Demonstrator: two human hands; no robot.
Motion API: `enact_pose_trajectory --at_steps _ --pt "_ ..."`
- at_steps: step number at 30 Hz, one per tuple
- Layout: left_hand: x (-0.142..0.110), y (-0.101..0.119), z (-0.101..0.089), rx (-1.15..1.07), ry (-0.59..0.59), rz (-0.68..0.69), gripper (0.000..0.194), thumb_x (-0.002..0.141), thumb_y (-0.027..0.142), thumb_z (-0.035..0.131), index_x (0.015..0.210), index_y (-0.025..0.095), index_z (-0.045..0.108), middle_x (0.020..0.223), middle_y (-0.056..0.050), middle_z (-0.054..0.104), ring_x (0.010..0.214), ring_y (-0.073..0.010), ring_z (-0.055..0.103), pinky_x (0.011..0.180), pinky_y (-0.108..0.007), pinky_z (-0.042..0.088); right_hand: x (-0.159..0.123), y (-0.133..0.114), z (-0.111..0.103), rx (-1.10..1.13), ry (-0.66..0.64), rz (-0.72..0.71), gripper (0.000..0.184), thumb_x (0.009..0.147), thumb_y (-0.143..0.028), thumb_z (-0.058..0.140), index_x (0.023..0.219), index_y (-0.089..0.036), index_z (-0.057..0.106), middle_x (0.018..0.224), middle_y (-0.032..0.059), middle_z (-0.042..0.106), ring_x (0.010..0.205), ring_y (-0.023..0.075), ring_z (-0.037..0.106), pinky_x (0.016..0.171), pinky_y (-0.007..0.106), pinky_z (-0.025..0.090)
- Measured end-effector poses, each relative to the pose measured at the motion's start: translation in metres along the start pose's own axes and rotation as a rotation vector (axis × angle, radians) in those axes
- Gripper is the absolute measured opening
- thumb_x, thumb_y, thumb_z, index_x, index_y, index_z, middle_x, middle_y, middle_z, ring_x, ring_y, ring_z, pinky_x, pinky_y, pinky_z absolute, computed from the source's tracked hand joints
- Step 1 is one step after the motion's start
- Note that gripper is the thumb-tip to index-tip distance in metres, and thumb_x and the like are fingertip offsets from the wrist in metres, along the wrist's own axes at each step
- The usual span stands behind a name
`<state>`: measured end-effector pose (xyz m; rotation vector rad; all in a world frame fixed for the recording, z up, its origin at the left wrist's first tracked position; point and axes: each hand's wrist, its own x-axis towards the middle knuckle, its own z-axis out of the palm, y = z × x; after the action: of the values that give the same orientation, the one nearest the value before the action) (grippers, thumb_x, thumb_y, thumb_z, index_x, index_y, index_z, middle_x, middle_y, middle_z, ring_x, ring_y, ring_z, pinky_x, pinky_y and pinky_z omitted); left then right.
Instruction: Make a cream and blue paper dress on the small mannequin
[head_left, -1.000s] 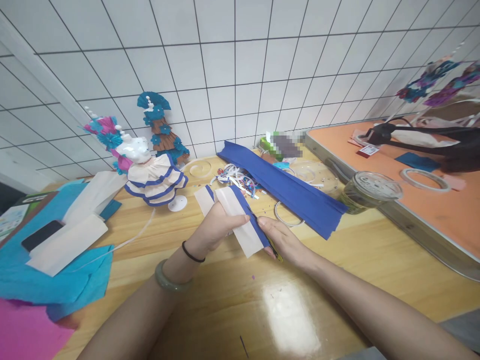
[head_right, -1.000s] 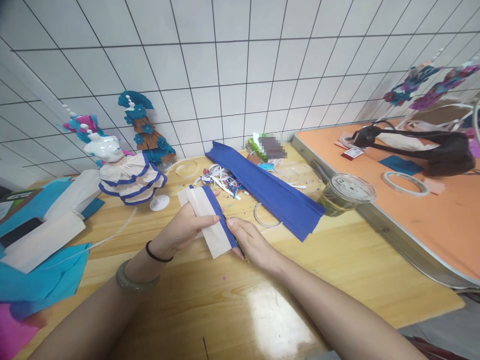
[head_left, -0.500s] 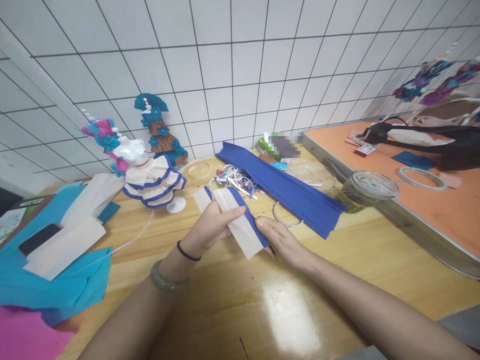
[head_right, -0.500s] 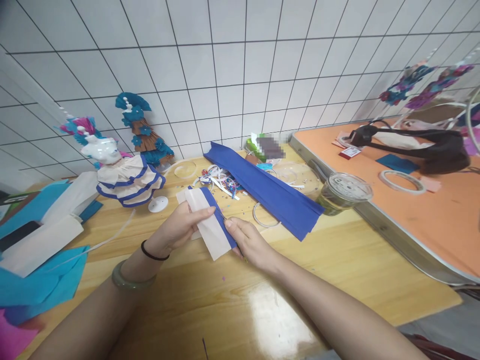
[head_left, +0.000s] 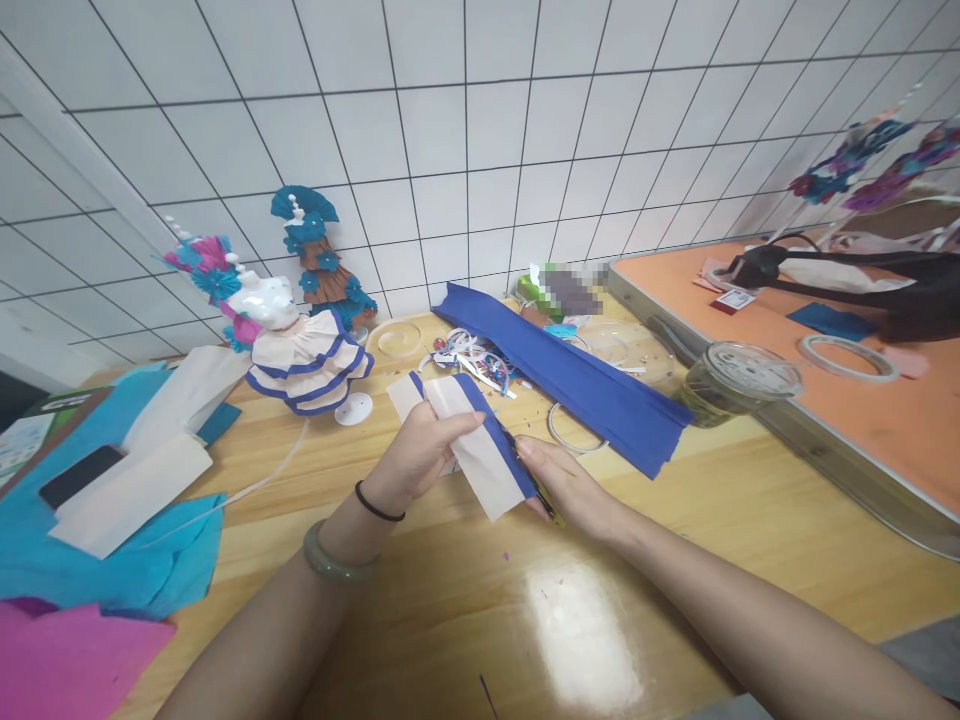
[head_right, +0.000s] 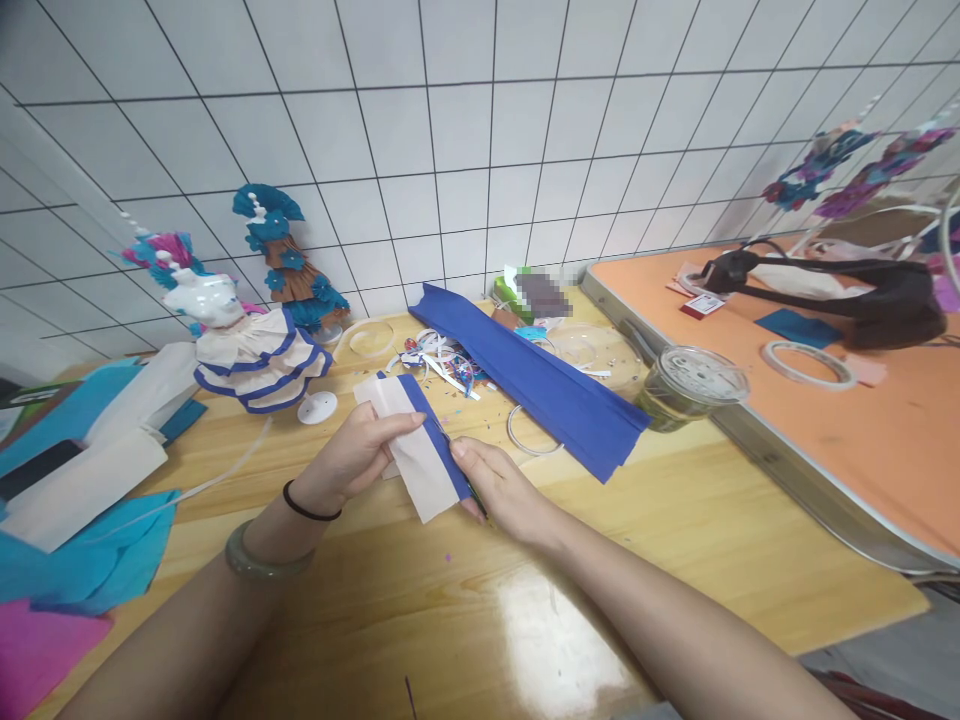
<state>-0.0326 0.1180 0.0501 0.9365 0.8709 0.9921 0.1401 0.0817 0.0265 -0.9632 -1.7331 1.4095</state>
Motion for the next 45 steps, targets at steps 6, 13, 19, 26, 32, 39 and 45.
enact_pose_trajectory --at_steps 6,13,19,26,32,39,45 --pt "0.000 0.000 -0.001 -0.045 -0.029 0.004 0.017 0.070 0.016 0.067 0.086 0.012 0.064 0.079 -0.005 0.068 0.072 -0.0166 0.062 0.068 -0.029 0.049 0.000 0.000 -0.001 0.007 -0.004 0.000 0.048 0.095 -0.045 0.025 0.057 -0.021 0.039 0.044 -0.0043 0.041 0.051 0.0129 0.044 0.063 0.027 0.038" --pt "0.000 -0.002 -0.002 -0.062 -0.024 -0.006 0.017 0.069 0.013 0.066 0.086 0.010 0.064 0.078 -0.007 0.068 0.070 -0.0159 0.062 0.069 -0.030 0.050 0.000 -0.002 -0.002 -0.033 0.007 0.050 0.044 0.094 -0.046 0.028 0.061 -0.020 0.040 0.048 -0.0050 0.042 0.048 0.0112 0.043 0.054 0.025 0.036" --pt "0.003 -0.001 -0.006 -0.067 -0.019 0.020 0.018 0.068 0.013 0.067 0.086 0.011 0.064 0.078 -0.005 0.069 0.071 -0.0162 0.064 0.068 -0.028 0.051 0.002 -0.003 -0.006 -0.029 -0.020 0.098 0.042 0.095 -0.044 0.027 0.063 -0.020 0.040 0.048 -0.0058 0.041 0.043 0.0099 0.039 0.047 0.024 0.032" --pt "0.005 0.001 -0.010 -0.091 -0.006 0.023 0.021 0.065 0.013 0.069 0.086 0.010 0.065 0.077 -0.006 0.069 0.069 -0.0165 0.064 0.067 -0.027 0.052 0.004 -0.001 -0.009 -0.014 -0.070 0.086 0.042 0.095 -0.042 0.025 0.063 -0.020 0.041 0.043 -0.0062 0.040 0.042 0.0111 0.040 0.053 0.026 0.036" --pt "0.004 -0.001 -0.007 -0.087 -0.014 0.026 0.024 0.066 0.013 0.068 0.089 0.011 0.065 0.079 -0.007 0.070 0.072 -0.0176 0.065 0.068 -0.029 0.052 0.003 0.001 -0.007 0.013 -0.082 0.057 0.043 0.095 -0.043 0.025 0.063 -0.020 0.043 0.042 -0.0065 0.040 0.041 0.0107 0.040 0.055 0.025 0.037" --pt "0.005 0.003 -0.008 -0.133 0.007 0.038 0.023 0.063 0.013 0.069 0.085 0.011 0.065 0.077 -0.005 0.071 0.067 -0.0168 0.065 0.067 -0.028 0.051 0.007 0.007 -0.008 0.160 -0.017 0.131 0.044 0.092 -0.048 0.030 0.062 -0.019 0.046 0.039 -0.0050 0.046 0.036 0.0093 0.040 0.041 0.021 0.034" --pt "0.004 0.007 -0.010 -0.139 0.031 0.025 0.016 0.063 0.012 0.069 0.078 0.011 0.065 0.068 -0.003 0.069 0.060 -0.0145 0.063 0.062 -0.026 0.050 0.017 0.020 -0.014 0.489 0.086 0.284 0.040 0.087 -0.053 0.036 0.076 -0.018 0.052 0.039 -0.0047 0.048 0.030 0.0085 0.039 0.033 0.018 0.030"
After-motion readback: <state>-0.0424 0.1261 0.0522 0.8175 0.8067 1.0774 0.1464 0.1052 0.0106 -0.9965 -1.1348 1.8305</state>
